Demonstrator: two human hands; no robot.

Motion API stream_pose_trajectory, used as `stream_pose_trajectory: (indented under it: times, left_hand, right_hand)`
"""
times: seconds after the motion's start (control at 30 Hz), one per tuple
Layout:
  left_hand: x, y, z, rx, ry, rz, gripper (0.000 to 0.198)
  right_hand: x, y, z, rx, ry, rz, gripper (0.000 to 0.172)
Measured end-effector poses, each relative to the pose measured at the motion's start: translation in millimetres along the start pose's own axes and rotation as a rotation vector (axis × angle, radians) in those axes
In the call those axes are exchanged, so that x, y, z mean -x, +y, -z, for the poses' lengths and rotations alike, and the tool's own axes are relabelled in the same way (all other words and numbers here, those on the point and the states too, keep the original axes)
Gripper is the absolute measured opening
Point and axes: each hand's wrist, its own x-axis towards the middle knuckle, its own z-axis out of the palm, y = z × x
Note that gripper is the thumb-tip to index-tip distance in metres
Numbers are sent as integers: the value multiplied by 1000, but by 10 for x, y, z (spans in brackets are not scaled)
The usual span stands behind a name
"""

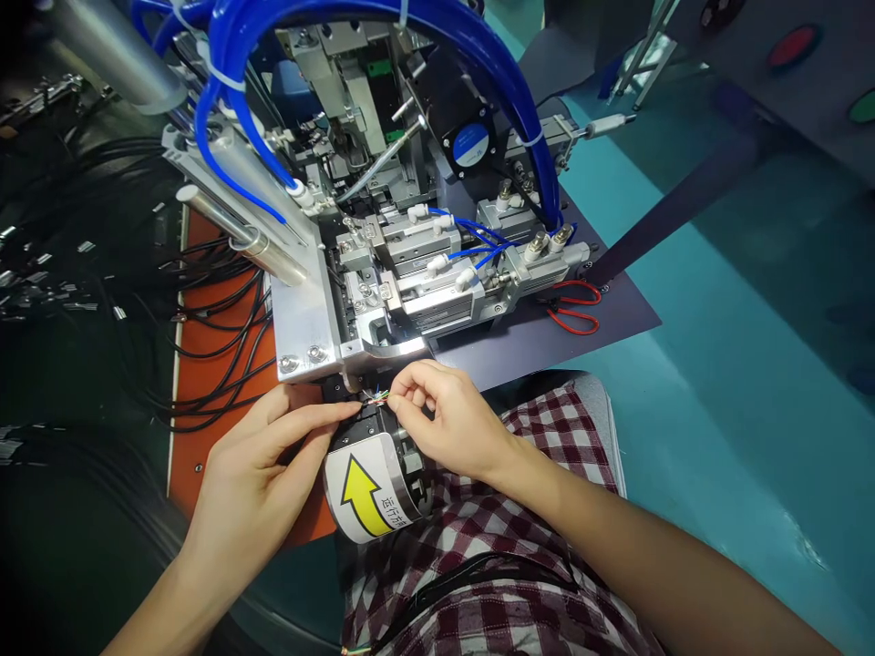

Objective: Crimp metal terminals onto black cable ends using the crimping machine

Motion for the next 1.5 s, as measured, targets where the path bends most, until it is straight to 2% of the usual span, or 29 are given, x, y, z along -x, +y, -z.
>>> stream_pose_trajectory:
  times: [0.4,0.57,0.73,0.93,1.13,1.33,1.5]
  left_hand:
    - [-16,-5,2,39,-15,46,25]
    - [-11,3,-1,36,-5,42,25]
    - [-13,11,-11,26,7,33,25]
    - [-10,20,-12,25,4,42,25]
    - [-15,24,-19,17,7,59,25]
    - [5,8,-8,17,-8,68,26]
    - [-1,12,-6,18,-4,69,26]
  right_hand:
    - [-21,-16,-9,-132,-35,-180,8]
    - [-21,-43,6,-127,-43,-207,9]
    - [-24,-66,-7,-132,18,-210,9]
    - [-24,-26,-63,-229,10,-273,10]
    - [9,-59,-78,-192,52,-224,9]
    - [-9,-82,-71,-274,45,-317,12]
    - [-14,-77,-75,-274,41,-323,13]
